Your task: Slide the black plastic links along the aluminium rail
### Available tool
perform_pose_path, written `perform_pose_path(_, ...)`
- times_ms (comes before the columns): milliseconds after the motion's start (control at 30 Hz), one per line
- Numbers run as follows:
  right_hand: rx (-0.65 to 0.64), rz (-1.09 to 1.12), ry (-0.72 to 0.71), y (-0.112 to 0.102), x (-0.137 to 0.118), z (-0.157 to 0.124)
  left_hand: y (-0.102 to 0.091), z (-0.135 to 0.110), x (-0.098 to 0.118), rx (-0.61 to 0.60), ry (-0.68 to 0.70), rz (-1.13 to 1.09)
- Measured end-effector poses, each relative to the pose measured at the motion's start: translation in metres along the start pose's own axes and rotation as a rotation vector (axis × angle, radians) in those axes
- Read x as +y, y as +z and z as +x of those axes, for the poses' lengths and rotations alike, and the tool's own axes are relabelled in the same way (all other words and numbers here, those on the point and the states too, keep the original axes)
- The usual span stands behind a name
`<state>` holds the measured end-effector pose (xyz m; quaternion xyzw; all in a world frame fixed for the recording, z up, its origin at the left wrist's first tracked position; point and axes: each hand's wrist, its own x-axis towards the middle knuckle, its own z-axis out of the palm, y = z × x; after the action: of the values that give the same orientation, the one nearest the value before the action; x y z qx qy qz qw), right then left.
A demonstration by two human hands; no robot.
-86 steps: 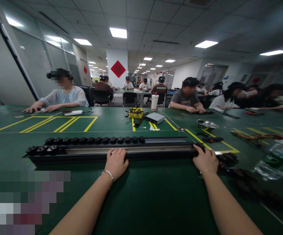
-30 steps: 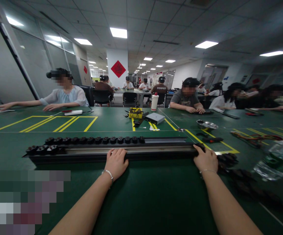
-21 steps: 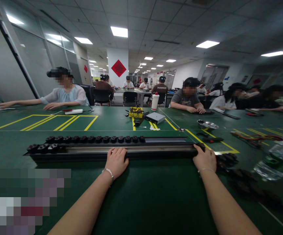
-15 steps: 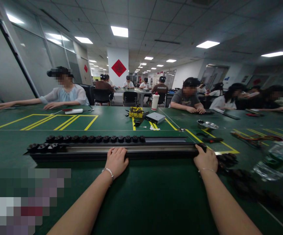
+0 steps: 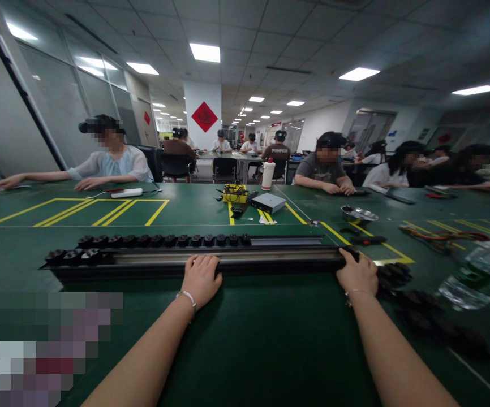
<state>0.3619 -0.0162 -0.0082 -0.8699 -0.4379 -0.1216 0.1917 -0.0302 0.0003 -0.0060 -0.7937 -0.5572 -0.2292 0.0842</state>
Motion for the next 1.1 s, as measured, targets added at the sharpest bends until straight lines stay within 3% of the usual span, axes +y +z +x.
perform_pose_path(367, 0.034, -0.024, -0.026, 0.006, 0.004, 0.002, 0.001, 0.0, -0.001, 0.014, 0.012, 0.015)
perform_pose_path(767, -0.013, 0.154, 0.034, 0.008, 0.008, 0.006, 0.001, 0.0, -0.001, 0.024, 0.018, 0.019)
perform_pose_path(1100, 0.048, 0.211, -0.035, 0.015, 0.024, 0.014, 0.003, 0.0, -0.002, 0.022, 0.014, 0.013)
